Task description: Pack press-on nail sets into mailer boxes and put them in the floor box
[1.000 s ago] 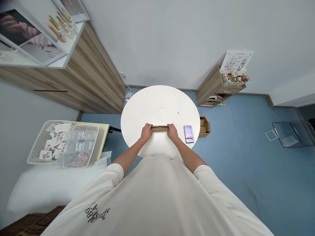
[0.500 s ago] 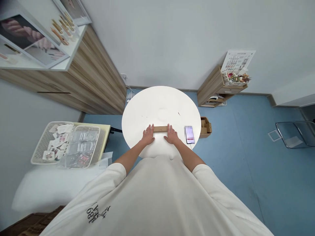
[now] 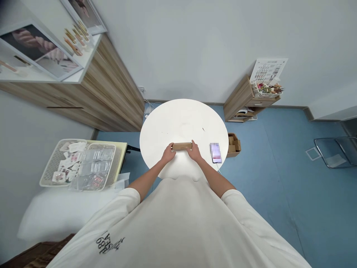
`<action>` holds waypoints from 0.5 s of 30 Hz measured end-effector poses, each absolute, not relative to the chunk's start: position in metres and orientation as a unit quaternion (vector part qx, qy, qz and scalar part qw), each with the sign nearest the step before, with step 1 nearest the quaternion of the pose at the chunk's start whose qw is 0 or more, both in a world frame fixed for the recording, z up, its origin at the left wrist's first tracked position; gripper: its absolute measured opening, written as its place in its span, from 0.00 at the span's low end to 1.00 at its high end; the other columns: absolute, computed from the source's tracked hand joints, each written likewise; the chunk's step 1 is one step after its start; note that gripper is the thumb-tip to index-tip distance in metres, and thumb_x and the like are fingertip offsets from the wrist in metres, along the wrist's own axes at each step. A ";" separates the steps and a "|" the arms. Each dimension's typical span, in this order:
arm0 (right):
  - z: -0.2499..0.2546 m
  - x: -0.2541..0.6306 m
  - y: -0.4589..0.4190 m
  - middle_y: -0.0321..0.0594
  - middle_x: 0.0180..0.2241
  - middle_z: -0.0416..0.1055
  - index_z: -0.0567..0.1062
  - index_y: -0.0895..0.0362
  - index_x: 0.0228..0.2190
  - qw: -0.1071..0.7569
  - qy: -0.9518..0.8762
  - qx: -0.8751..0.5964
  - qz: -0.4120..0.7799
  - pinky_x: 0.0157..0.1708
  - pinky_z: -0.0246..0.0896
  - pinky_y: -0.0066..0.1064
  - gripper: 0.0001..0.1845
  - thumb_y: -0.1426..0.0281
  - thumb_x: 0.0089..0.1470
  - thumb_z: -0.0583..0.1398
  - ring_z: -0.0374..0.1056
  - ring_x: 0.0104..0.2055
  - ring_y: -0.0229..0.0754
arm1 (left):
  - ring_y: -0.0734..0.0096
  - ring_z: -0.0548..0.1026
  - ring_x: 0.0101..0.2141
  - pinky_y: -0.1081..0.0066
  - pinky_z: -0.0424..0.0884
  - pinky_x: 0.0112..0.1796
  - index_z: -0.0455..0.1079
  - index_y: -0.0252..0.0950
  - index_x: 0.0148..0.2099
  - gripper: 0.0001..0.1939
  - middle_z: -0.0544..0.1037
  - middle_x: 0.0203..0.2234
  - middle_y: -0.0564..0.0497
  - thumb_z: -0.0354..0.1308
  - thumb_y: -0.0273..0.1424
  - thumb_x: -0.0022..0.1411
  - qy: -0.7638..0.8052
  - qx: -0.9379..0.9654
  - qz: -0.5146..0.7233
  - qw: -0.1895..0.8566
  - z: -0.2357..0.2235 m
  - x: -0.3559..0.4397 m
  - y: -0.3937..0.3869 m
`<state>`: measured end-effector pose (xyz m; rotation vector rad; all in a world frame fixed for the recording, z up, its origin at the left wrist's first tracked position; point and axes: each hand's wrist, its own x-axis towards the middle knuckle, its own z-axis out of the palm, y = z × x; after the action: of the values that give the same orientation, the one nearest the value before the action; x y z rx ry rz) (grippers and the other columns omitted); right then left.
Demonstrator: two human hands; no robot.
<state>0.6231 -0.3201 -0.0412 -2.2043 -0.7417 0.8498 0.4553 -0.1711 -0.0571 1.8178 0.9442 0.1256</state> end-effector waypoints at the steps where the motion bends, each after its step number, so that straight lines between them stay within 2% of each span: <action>1: -0.043 0.620 -0.322 0.53 0.63 0.59 0.49 0.54 0.71 0.334 -0.275 -0.837 0.335 0.62 0.59 0.45 0.45 0.54 0.60 0.57 0.63 0.62 0.53 | 0.54 0.73 0.56 0.58 0.69 0.55 0.60 0.38 0.65 0.34 0.70 0.59 0.39 0.58 0.24 0.56 0.392 0.757 0.061 0.519 -0.058 0.451 -0.173; 4: -0.052 0.607 -0.333 0.53 0.64 0.59 0.49 0.55 0.71 0.351 -0.255 -0.823 0.367 0.62 0.60 0.45 0.46 0.55 0.59 0.59 0.64 0.61 0.53 | 0.56 0.73 0.56 0.59 0.69 0.55 0.63 0.40 0.60 0.29 0.72 0.57 0.42 0.58 0.23 0.56 0.392 0.757 0.056 0.520 -0.065 0.434 -0.181; 6: -0.061 0.598 -0.343 0.53 0.63 0.61 0.49 0.54 0.71 0.350 -0.245 -0.816 0.390 0.61 0.61 0.44 0.46 0.57 0.57 0.60 0.65 0.61 0.53 | 0.56 0.74 0.55 0.58 0.69 0.55 0.62 0.40 0.60 0.29 0.73 0.56 0.43 0.58 0.22 0.56 0.397 0.749 0.033 0.529 -0.072 0.422 -0.188; 11: -0.082 0.580 -0.361 0.50 0.63 0.64 0.55 0.54 0.68 0.323 -0.212 -0.816 0.429 0.59 0.63 0.44 0.43 0.57 0.56 0.61 0.66 0.60 0.54 | 0.56 0.73 0.57 0.58 0.68 0.56 0.55 0.40 0.66 0.37 0.70 0.61 0.41 0.58 0.21 0.56 0.393 0.717 -0.007 0.576 -0.089 0.399 -0.202; 15: -0.087 0.574 -0.366 0.55 0.67 0.56 0.56 0.57 0.68 0.320 -0.163 -0.841 0.405 0.61 0.61 0.43 0.43 0.57 0.56 0.60 0.65 0.61 0.55 | 0.51 0.69 0.62 0.56 0.65 0.60 0.52 0.36 0.70 0.40 0.64 0.66 0.36 0.60 0.24 0.57 0.434 0.701 -0.033 0.565 -0.094 0.393 -0.202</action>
<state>0.5735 -0.3658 -0.0869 -2.2094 -0.4293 1.0650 0.3929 -0.2022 -0.0945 1.6488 1.0199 -0.0769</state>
